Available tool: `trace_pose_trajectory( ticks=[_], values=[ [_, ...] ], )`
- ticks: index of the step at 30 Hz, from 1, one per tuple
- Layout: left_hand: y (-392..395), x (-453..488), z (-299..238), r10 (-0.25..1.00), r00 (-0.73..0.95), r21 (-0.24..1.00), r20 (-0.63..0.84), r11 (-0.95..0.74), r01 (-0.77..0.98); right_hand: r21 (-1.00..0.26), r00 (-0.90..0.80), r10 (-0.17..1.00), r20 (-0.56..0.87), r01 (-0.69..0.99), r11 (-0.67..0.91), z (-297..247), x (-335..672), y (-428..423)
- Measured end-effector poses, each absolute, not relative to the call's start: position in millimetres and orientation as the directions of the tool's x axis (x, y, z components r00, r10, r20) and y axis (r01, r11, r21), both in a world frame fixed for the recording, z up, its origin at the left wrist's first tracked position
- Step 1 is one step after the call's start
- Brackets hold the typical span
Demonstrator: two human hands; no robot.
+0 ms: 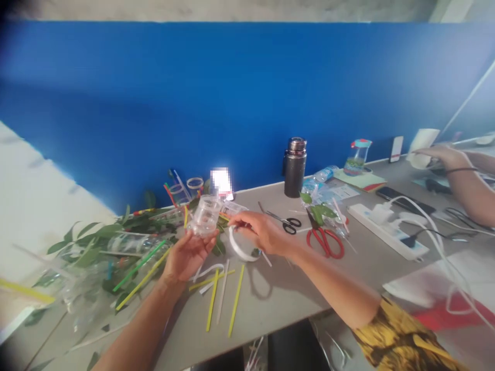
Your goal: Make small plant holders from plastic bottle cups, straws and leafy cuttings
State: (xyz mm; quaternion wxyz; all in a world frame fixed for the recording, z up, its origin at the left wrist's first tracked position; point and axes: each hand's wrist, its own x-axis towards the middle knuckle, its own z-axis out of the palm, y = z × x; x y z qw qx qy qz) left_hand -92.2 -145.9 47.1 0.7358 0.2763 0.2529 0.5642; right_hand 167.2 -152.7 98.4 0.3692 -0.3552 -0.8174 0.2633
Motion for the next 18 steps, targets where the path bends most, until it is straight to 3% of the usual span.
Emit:
trace_pose_trajectory(
  ticks=[6,11,18],
  values=[
    [-146.5,-91.7,45.6,0.975,0.217,0.646,-0.049,0.197,-0.738,-0.738,-0.512,0.772,0.377,0.338,0.584,81.9,143.2,-115.7],
    [-152.3,-88.9,48.5,0.954,0.300,0.654,-0.023,0.241,-0.717,-0.663,-0.489,0.761,0.426,0.403,0.631,54.7,134.5,-102.4],
    [-152.8,-91.4,43.7,0.957,0.282,0.683,-0.064,0.248,-0.687,-0.567,-0.525,0.751,0.400,0.503,0.653,48.6,137.9,-104.3]
  ],
)
